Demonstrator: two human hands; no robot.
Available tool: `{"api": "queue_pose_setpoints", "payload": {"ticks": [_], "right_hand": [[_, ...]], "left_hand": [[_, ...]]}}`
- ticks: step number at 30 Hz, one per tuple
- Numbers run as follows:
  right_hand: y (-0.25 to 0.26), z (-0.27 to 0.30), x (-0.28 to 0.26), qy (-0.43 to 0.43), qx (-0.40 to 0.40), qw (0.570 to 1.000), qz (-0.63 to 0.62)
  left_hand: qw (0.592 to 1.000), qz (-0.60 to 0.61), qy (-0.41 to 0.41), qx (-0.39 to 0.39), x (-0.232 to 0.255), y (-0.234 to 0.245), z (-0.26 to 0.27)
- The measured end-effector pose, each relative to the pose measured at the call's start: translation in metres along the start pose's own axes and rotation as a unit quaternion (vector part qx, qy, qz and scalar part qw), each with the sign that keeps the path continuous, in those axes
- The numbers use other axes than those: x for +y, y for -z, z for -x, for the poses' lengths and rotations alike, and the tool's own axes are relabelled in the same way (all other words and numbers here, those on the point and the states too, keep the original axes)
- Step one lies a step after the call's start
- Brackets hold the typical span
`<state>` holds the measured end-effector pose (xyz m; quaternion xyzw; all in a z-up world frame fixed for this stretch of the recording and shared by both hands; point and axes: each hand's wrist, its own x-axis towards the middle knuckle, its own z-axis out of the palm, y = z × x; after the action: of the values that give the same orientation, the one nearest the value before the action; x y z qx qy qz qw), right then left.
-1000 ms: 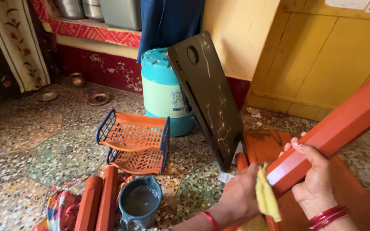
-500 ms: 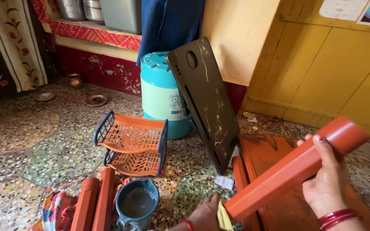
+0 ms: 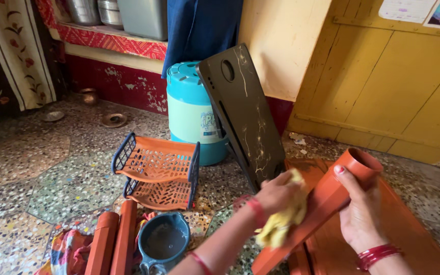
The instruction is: The person wipes several orange plastic pipes with a yellow cloth, dipping the cloth into a small blue pitcher of water between wipes. The pipes are handled one at a time and placed back on the floor.
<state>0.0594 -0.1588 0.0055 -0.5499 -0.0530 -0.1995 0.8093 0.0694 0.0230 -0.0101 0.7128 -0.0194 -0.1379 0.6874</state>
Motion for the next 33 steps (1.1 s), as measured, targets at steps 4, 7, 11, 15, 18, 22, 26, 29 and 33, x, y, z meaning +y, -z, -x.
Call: {"api": "queue_pose_setpoints", "payload": {"ticks": [4,7,11,15,18,22,26,29,33], "right_hand": [[-0.006,-0.003,-0.015,0.038,-0.005,0.999,0.033],[0.001,-0.008,-0.027,-0.040,0.020,0.998,0.044],[-0.001,-0.013,-0.026,-0.056,0.017,0.998,0.039],[-0.008,-0.006,-0.015,-0.025,0.021,0.998,0.052],[-0.007,-0.004,-0.011,-0.013,-0.002,1.000,0.027],[-0.003,-0.008,-0.012,-0.018,-0.003,0.999,0.027],[0.014,-0.010,-0.021,-0.038,-0.011,0.999,0.032],[0.022,-0.009,-0.026,-0.039,-0.021,0.997,0.064],[0.018,-0.005,-0.030,-0.004,-0.067,0.989,0.130]], "left_hand": [[0.990,0.091,-0.105,0.004,0.034,-0.041,0.004],[0.918,-0.032,-0.369,0.142,0.038,-0.054,0.013],[0.919,-0.033,-0.356,0.167,0.034,-0.064,0.027],[0.881,-0.063,-0.363,0.296,0.035,-0.089,0.026],[0.898,-0.015,-0.347,0.272,0.029,-0.094,0.018],[0.935,-0.033,-0.260,0.240,0.011,-0.096,0.000],[0.950,-0.040,-0.196,0.239,-0.056,-0.107,-0.028],[0.956,-0.079,-0.175,0.223,-0.147,-0.107,-0.060],[0.952,-0.119,-0.126,0.252,-0.260,-0.092,-0.085]]}}
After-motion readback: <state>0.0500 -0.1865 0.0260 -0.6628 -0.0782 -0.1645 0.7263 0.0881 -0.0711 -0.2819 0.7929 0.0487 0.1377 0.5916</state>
